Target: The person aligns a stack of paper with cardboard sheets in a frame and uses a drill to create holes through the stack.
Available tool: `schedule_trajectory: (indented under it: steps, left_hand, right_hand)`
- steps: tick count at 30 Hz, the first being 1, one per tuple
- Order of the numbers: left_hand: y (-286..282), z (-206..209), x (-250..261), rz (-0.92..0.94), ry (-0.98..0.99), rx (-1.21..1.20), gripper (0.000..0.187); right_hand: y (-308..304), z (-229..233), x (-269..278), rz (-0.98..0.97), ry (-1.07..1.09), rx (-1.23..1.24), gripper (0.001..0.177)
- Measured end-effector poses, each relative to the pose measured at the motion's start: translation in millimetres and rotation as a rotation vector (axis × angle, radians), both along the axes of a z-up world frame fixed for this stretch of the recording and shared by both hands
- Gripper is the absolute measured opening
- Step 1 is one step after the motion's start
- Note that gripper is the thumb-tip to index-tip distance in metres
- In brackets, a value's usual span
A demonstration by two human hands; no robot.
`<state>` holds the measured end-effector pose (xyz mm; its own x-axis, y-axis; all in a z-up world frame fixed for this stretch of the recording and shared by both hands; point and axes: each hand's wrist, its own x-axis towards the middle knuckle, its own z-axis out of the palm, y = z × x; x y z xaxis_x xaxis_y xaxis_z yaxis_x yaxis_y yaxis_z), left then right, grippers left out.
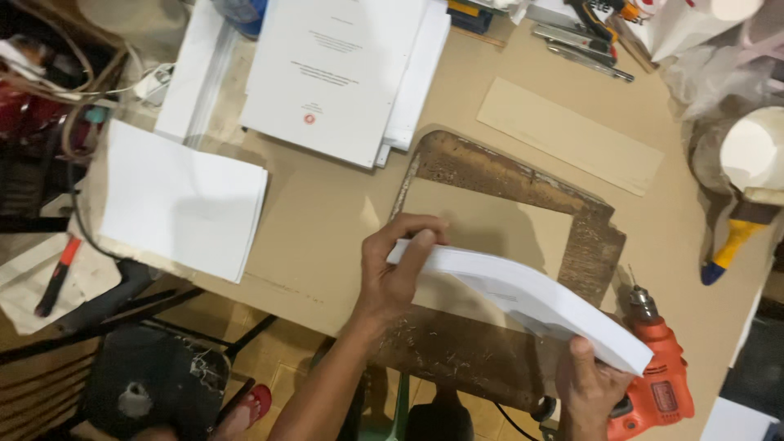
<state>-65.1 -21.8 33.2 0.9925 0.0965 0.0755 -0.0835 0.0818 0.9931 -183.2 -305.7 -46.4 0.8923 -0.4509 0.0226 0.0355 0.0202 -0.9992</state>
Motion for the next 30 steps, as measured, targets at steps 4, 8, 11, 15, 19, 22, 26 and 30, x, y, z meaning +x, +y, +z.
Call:
schedule_trajectory:
  steps: [4, 8, 11, 15, 19, 22, 26, 30]
  left_hand:
    - [1, 27, -11, -0.018, 0.042, 0.01, 0.036]
    - [2, 29, -10, -0.061, -0.04, 0.151, 0.037]
    - [3, -1, 5, -0.148, 0.117, 0.075, 0.051]
    - [8, -45, 17, -0.177, 0.132, -0.073, 0.075]
    - [12, -125, 48, -0.171, -0.015, 0.204, 0.055]
    - [-13, -163, 50, -0.28, -0.044, 1.073, 0.059]
    - [-31, -166, 49, -0.469, -0.13, 1.261, 0.078]
    - [-34, -166, 46, -0.56, -0.196, 1.265, 0.077]
  right_hand:
    - [8, 47, 17, 0.043, -0.057, -0.202, 0.029]
    - [2, 47, 26, 0.043, -0.042, -0.374, 0.029]
    - [-27, -22, 27, 0.325, -0.14, -0.06, 0.036]
    - [-13, -4, 16, 0.052, 0.117, -0.214, 0.053]
    - [-32, 30, 18, 0.077, 0.153, -0.507, 0.034]
    - [-34, 74, 24, -0.011, 0.067, -0.989, 0.015]
    - [-84, 96, -3, -0.372, -0.032, -2.605, 0.047]
    - [-196, 25, -124, -0.38, 0.349, -2.342, 0.05]
